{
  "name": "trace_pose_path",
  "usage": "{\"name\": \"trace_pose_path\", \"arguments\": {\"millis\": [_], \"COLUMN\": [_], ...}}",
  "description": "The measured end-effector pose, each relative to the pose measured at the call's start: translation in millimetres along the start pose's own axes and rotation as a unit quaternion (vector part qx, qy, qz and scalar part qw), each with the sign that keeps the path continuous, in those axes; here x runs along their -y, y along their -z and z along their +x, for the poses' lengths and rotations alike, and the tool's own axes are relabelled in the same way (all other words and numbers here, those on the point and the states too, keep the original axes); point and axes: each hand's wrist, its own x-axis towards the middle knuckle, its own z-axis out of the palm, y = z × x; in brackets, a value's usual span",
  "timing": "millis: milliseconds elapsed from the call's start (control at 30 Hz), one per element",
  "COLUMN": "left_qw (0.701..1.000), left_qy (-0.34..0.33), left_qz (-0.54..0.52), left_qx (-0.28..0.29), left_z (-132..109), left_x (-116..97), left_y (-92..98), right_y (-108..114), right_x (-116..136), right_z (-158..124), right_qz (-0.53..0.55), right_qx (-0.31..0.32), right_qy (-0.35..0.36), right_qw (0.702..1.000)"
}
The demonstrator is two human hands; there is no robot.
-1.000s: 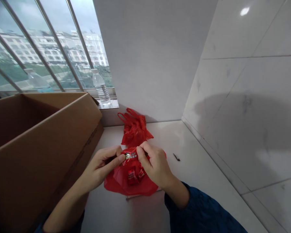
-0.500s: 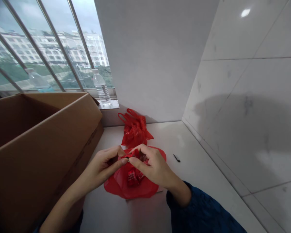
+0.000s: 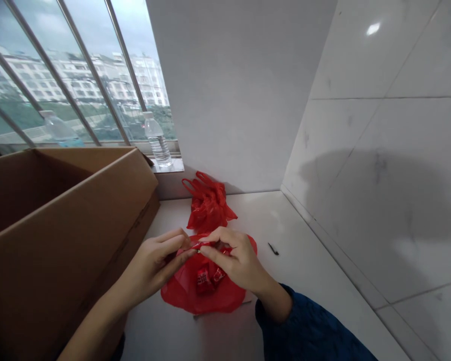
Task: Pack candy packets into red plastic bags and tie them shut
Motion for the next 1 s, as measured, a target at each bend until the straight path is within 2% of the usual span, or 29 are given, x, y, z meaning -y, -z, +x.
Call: {"name": "trace_pose_path", "arguments": {"millis": [267,433,500,567,667,767,833,900,1000], "left_qw": [0.999,0.999,0.999,0.999,0.999,1.0,1.0,1.0,1.0], "left_qy": [0.025,0.039,0.048,0.043,0.01,-0.009,-0.014,-0.018,-0.011], "left_qz": [-0.035,-0.012,0.003,0.006,-0.006,-0.007,-0.003,0.003,0.012], "left_qx": [0.019,0.029,0.014,-0.012,-0.03,-0.023,-0.017,-0.015,-0.015], "left_z": [2,2,1,-1,-4,-4,-4,-3,-2], "left_x": [0,-1,-1,-3,-7,-10,-11,-12,-14], "left_y": [-1.7,2.9,7.1,11.5,16.0,16.4,15.8,15.6,16.3], "right_y": [6,12,18,23,21,8,-3,-8,-2], "right_x": [-1,3,7,8,3,-10,-18,-22,-20], "right_z": [-1,1,1,-1,-5,-8,-6,-2,2], "right_qz": [0.018,0.009,-0.024,-0.086,-0.193,-0.298,-0.349,-0.363,-0.371], "right_qx": [0.028,0.024,0.007,0.018,0.125,0.218,0.22,0.199,0.17], "right_qy": [-0.065,-0.009,0.003,-0.016,-0.044,-0.054,-0.075,-0.098,-0.126], "right_qw": [0.997,1.0,1.0,0.996,0.972,0.928,0.908,0.905,0.904]}}
